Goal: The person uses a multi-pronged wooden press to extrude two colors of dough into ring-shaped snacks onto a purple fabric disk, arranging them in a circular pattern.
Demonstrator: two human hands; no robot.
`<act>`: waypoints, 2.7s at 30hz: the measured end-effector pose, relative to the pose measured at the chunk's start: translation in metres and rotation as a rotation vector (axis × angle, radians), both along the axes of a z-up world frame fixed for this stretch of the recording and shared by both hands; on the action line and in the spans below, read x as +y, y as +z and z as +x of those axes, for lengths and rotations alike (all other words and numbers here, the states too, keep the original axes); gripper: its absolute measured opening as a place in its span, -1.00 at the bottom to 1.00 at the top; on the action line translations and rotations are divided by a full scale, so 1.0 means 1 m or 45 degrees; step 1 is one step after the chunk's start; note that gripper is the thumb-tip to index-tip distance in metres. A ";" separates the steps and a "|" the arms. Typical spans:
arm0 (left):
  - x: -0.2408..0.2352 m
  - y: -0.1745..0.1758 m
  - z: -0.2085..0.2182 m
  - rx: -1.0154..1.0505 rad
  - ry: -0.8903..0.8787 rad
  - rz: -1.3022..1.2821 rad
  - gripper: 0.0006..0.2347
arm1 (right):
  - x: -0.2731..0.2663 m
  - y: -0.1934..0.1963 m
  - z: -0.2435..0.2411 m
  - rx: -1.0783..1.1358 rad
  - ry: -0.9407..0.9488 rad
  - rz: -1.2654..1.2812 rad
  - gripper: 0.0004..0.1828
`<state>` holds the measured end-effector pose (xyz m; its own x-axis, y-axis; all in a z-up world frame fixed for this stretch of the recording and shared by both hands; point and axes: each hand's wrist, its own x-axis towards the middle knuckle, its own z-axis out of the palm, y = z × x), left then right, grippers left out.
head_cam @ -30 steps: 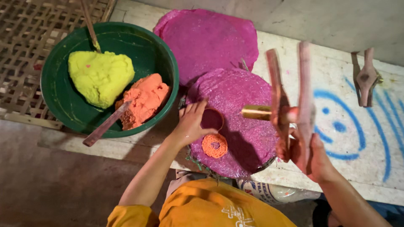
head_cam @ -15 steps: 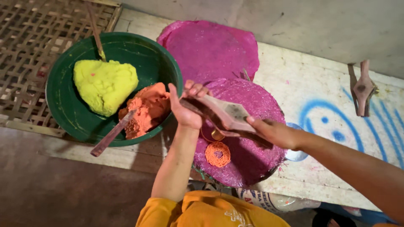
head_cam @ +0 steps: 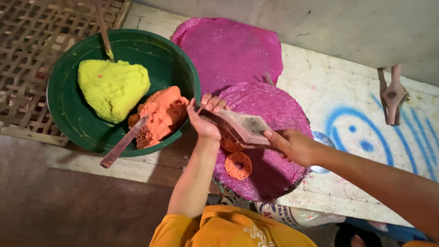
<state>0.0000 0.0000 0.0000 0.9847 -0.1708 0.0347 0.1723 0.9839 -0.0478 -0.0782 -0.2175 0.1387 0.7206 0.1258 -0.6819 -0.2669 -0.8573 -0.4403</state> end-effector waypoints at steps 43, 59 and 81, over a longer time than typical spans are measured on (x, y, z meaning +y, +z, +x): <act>0.044 0.022 -0.027 -1.333 -0.460 2.831 -0.13 | -0.101 -0.064 -0.125 -0.486 -0.872 1.434 -0.02; 0.042 -0.040 -0.032 -0.507 0.054 2.417 -0.28 | -0.114 -0.092 -0.152 -0.435 -1.054 1.539 0.04; 0.007 0.061 -0.039 -0.368 -0.303 0.902 -0.46 | -0.074 -0.065 -0.072 0.130 -0.432 0.594 -0.19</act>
<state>-0.0388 0.0068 0.0611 0.8876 -0.4522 0.0873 0.2919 0.6990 0.6529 -0.1505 -0.2919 0.0734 0.7063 0.2033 -0.6780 -0.5536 -0.4383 -0.7081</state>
